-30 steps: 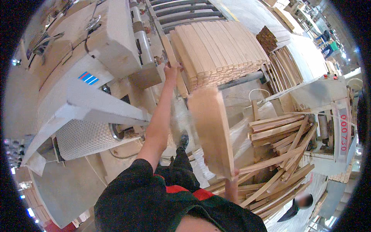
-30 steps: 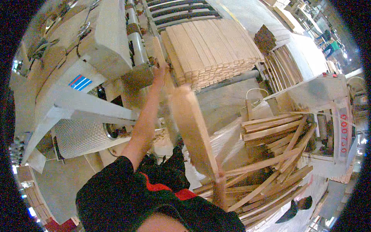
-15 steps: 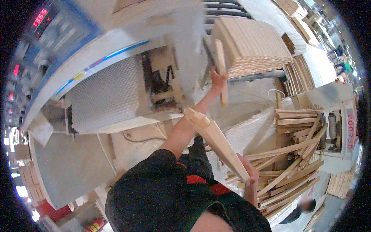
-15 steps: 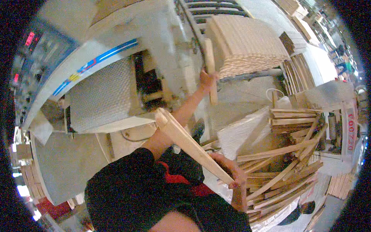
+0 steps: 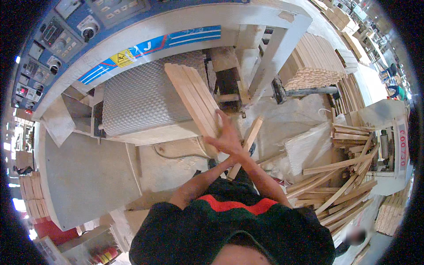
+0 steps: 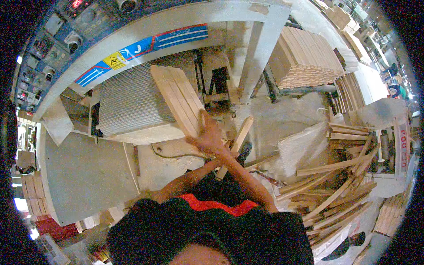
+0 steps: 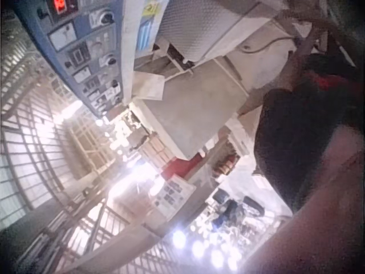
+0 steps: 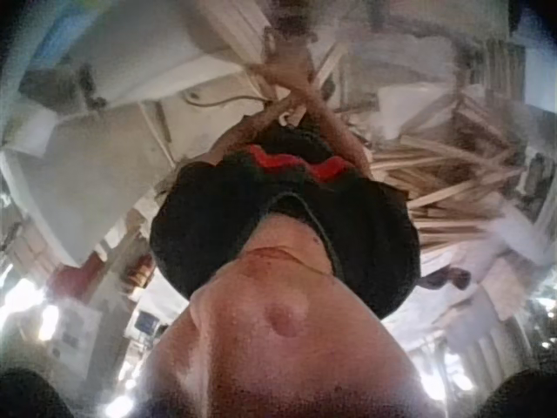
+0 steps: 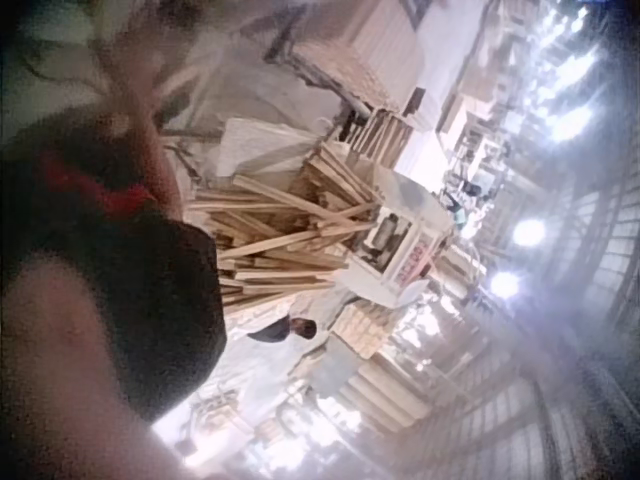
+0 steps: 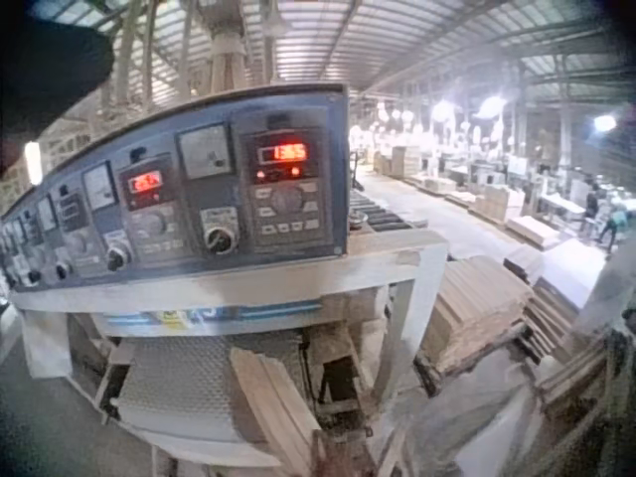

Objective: The person sits on the floor and sorts wooden planks by hand, stacking them into neat piles. The person then stands, walks to a conveyor belt, and places the sorted planks onto the belt for further processing.

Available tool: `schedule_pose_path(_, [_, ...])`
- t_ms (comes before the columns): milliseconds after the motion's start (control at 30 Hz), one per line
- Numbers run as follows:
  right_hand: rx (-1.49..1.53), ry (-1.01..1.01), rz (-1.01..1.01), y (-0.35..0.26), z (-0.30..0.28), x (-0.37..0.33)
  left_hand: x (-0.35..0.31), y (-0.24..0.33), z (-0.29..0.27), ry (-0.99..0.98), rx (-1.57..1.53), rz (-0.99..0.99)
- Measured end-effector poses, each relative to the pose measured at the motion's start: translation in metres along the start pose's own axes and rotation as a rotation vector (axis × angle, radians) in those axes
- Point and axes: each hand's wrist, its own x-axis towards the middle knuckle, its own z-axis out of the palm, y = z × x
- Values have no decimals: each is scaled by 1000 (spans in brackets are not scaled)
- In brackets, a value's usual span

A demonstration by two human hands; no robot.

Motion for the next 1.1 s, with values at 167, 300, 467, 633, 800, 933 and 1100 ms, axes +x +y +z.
schedule_pose_path(167, [-483, 238, 231, -36, 81, 64, -14, -6, -11, -19, 17, -41])
schedule_pose_path(300, [-502, 454, 194, -39, 136, 80, -12, -1, -10, -20, 26, -35])
schedule_pose_path(467, [-447, 422, 223, -46, 146, 102, -12, 12, -7, -62, 2, -98])
schedule_pose_path(633, [-466, 428, 228, -64, 162, 115, -15, 17, -12, 1, 20, -84])
schedule_pose_path(800, [-518, 458, 236, -52, 169, 140, -10, -2, -5, 87, 151, 124])
schedule_pose_path(933, [-558, 398, 245, -40, 175, 153, -16, 9, -9, 56, 87, 91])
schedule_pose_path(1100, [-490, 461, 176, -38, 180, 163, -8, -3, -4, 47, -55, 61])
